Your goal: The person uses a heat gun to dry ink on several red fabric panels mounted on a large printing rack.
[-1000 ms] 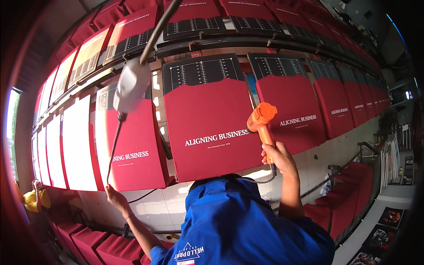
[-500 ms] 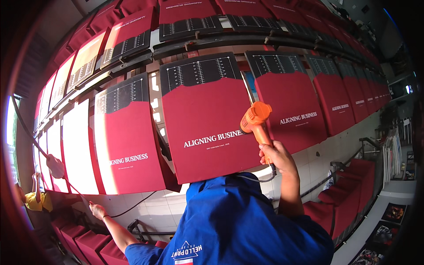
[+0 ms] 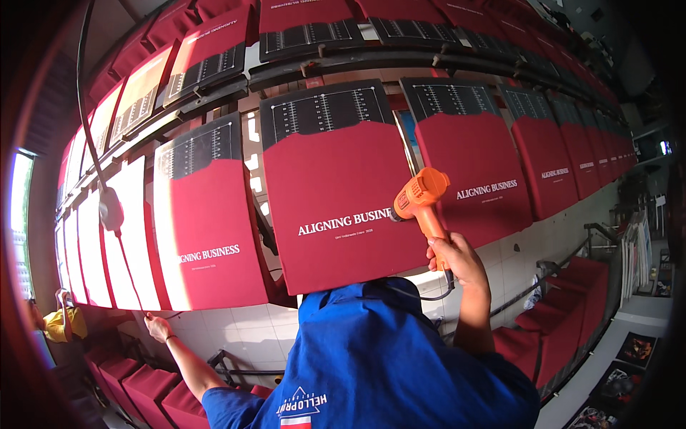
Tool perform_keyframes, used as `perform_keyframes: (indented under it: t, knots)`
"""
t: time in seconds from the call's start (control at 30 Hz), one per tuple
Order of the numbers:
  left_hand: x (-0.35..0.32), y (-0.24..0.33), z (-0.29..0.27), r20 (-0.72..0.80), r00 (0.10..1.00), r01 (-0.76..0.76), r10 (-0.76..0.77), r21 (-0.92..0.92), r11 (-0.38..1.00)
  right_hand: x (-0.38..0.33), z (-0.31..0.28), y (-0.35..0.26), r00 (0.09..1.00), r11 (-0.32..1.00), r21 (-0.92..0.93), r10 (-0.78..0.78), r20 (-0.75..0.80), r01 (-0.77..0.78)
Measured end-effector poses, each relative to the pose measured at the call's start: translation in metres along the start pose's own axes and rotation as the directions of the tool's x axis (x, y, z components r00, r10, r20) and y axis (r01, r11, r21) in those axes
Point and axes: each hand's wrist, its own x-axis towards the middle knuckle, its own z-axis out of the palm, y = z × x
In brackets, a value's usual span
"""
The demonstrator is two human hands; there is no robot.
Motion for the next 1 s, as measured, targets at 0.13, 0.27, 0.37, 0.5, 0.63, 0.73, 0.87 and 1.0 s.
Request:
perform_keyframes:
  t: [0.13, 0.27, 0.37, 0.5, 0.63, 0.73, 0.87, 1.0]
  knots:
    - [0.036, -0.027, 0.045, -0.031, 1.0, 0.0, -0.007, -0.236, 0.972, 0.0, 0.013, -0.003, 1.0, 1.0, 0.014, 0.0, 0.004, 0.0]
    - [0.044, -0.018, 0.066, 0.055, 0.998, 0.04, -0.028, -0.246, 0.968, 0.002, 0.022, -0.004, 1.0, 1.0, 0.003, 0.008, -0.012, -0.008]
    - [0.025, 0.01, 0.072, 0.008, 0.99, 0.139, -0.139, -0.157, 0.978, 0.0, 0.029, -0.006, 0.998, 0.999, 0.008, 0.033, -0.045, -0.033]
    - [0.034, 0.009, 0.082, -0.076, 0.989, 0.105, -0.127, -0.244, 0.964, 0.002, 0.036, -0.004, 0.998, 1.0, -0.005, 0.023, -0.05, -0.024]
    - [0.025, 0.028, 0.093, 0.036, 0.996, 0.091, -0.084, -0.251, 0.964, 0.0, 0.044, -0.01, 0.997, 0.999, 0.004, 0.032, -0.071, -0.032]
    - [0.004, 0.047, 0.098, 0.068, 0.998, 0.03, -0.01, -0.295, 0.955, 0.001, 0.051, -0.002, 0.996, 1.0, -0.016, 0.006, -0.084, -0.008]
    - [-0.036, 0.073, 0.081, 0.028, 1.0, 0.013, -0.003, -0.364, 0.931, 0.002, 0.047, 0.0, 0.996, 0.997, 0.065, 0.046, -0.07, -0.041]
    - [-0.035, 0.064, 0.084, 0.055, 0.997, 0.076, -0.062, -0.328, 0.942, 0.001, 0.066, 0.004, 0.993, 1.0, -0.01, -0.01, -0.114, 0.009]
